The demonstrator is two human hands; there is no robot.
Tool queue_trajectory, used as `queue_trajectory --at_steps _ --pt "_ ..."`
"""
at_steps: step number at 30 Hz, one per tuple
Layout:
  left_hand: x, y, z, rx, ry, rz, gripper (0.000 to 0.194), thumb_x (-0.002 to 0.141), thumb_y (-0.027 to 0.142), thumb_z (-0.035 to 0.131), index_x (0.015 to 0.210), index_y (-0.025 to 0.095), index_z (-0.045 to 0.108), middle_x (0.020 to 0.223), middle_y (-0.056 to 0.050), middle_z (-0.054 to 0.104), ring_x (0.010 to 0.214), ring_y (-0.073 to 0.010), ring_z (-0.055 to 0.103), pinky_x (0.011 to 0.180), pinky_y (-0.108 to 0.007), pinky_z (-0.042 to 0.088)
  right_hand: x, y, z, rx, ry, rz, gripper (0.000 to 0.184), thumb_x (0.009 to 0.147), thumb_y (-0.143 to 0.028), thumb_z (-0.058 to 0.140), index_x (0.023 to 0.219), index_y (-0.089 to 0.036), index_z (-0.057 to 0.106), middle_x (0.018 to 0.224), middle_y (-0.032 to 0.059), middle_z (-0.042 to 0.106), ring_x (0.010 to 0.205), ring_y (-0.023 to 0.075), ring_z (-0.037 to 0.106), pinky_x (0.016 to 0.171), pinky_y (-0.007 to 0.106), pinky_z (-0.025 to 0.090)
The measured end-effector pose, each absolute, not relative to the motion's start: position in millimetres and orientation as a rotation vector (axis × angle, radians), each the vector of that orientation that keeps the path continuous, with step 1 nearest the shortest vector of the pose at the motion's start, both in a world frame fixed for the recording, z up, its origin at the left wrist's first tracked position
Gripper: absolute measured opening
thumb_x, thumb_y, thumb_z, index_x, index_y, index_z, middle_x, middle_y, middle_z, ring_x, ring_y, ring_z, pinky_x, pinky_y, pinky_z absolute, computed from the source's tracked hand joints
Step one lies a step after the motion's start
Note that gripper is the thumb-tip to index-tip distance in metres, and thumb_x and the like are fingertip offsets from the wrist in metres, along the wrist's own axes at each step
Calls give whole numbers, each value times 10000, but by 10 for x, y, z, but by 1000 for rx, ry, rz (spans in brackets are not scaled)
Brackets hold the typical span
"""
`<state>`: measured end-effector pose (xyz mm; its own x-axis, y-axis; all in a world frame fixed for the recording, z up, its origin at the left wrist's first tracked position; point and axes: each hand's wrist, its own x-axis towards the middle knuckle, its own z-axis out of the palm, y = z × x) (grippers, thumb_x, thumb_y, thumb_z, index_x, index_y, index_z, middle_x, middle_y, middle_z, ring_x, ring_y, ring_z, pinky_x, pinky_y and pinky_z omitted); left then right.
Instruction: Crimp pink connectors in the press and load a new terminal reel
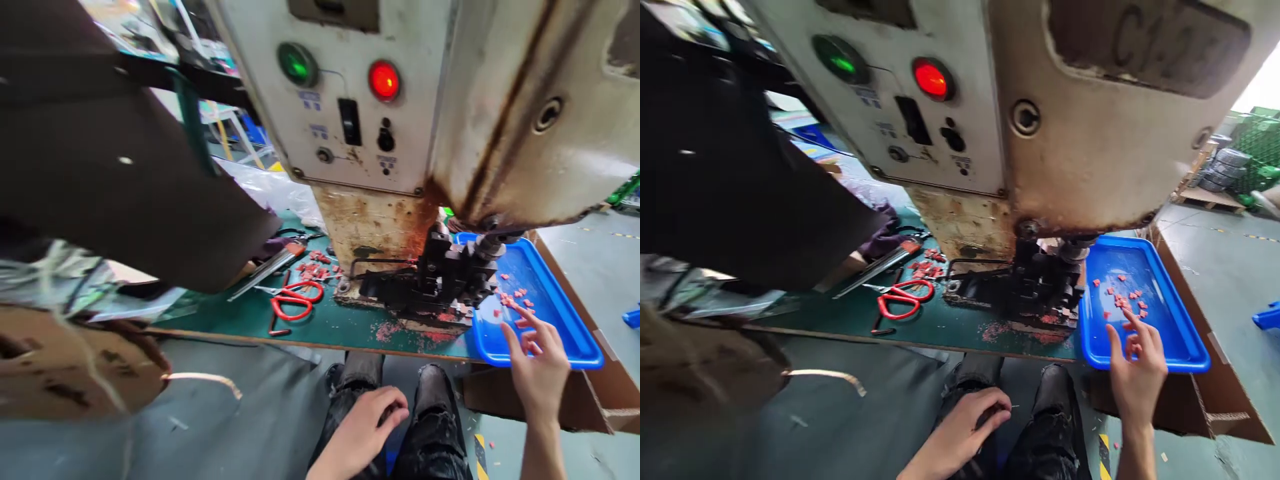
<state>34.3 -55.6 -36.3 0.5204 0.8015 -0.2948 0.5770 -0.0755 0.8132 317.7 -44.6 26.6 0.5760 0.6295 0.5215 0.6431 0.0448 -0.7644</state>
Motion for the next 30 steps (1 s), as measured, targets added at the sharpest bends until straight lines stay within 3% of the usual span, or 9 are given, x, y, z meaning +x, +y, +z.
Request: queue_trajectory --at_steps 2,7,11,16,19,21,25,30 --pt "104 -422 -120 1826 1224 453 270 993 400 537 913 235 736 855 -24 763 790 -194 682 747 -247 507 3210 -560 208 -1616 -1081 110 399 874 -521 797 1103 -194 796 849 63 686 609 153 545 522 275 496" --pt "-489 356 295 2138 1698 883 286 1015 366 496 922 204 713 920 -73 773 834 -224 707 819 -301 549 2993 -839 145 -1308 -1432 408 97 899 -325 786 884 -235 821 756 57 746 557 167 638 443 233 509" --pt "-653 1105 418 2271 1791 783 259 978 244 489 950 201 742 1070 -112 763 984 -254 695 889 -333 547 2818 -902 117 -1209 -1576 556 64 910 -257 769 894 -225 822 678 46 709 520 163 638 428 221 517" --pt "-603 1520 434 2312 1753 665 202 860 173 582 779 207 763 886 -93 745 839 -235 690 797 -302 547 2774 -869 65 -1190 -1630 594 78 918 -251 758 889 -220 824 654 36 693 491 152 622 416 211 510" --pt "-603 1504 474 2296 1763 714 206 832 150 585 687 207 720 842 -90 737 841 -242 690 814 -321 548 2786 -855 75 -1194 -1651 582 89 927 -249 746 883 -218 817 649 28 685 490 149 620 422 208 511" --pt "-621 1376 532 2270 1798 786 198 862 171 570 726 196 712 882 -97 754 859 -247 698 836 -346 552 2782 -847 111 -1194 -1666 580 93 934 -242 737 882 -217 810 658 26 687 505 148 626 438 207 518" --pt "-539 803 663 2021 1730 1158 199 942 346 605 892 196 727 952 -69 803 868 -222 739 852 -334 586 2671 -806 240 -1162 -1680 616 103 942 -227 727 861 -217 788 662 11 678 514 134 610 456 200 506" --pt "-60 -18 710 1432 1251 1307 371 859 552 774 913 186 741 912 -80 831 788 -236 806 766 -335 672 2304 -700 381 -1103 -1554 715 181 969 -292 706 821 -211 771 649 7 644 563 144 593 512 230 491"
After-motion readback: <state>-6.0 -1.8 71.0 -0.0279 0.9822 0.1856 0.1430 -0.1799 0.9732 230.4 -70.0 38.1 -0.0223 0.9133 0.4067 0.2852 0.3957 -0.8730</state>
